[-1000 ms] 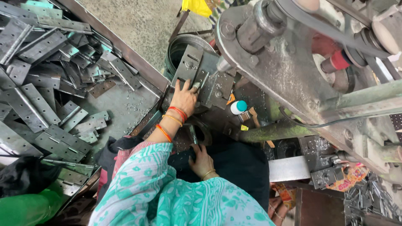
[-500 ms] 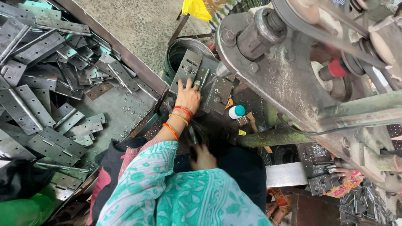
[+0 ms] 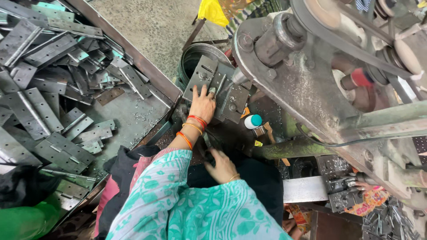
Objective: The person repeatedly picks metal hinge-like parts from a bin, places them into a press machine, and operates the press with a lever. Processed parts are dropped into a collection area. The cycle continues throughout the clip.
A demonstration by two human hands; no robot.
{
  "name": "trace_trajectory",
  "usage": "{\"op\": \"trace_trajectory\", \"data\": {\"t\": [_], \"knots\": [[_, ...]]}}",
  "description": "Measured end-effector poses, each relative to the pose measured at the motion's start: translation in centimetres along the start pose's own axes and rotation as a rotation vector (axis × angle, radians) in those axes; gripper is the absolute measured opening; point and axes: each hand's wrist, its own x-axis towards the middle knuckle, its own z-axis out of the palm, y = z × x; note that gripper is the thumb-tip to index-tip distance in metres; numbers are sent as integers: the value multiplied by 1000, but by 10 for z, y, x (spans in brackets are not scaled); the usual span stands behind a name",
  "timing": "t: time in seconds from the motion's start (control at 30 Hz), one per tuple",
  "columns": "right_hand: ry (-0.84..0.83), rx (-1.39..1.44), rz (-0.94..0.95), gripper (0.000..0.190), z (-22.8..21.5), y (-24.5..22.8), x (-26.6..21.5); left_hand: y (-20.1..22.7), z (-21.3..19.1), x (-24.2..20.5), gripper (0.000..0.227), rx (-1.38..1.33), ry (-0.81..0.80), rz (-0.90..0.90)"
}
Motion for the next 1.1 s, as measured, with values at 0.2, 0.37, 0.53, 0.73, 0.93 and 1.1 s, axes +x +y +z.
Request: {"op": "trace_trajectory", "data": {"t": [0.2, 0.37, 0.53, 0.73, 0.93, 1.1], "knots": [[-46, -65, 72, 49, 2, -2, 5, 0, 9, 26, 35, -54, 27, -16], [114, 83, 74, 51, 62, 7, -23, 1, 2, 18, 37, -11, -41, 24], [64, 74, 76, 52, 63, 14, -23, 5, -7, -1, 44, 47, -72, 42], [-1, 43, -37, 51, 5, 3, 0, 6, -10, -1, 48, 57, -164, 0], [3, -34, -29, 49, 4, 9, 10, 2, -2, 27, 46, 16, -164, -52], [59, 0, 70, 50, 71, 20, -19, 5, 7, 28, 44, 35, -110, -47]]}}
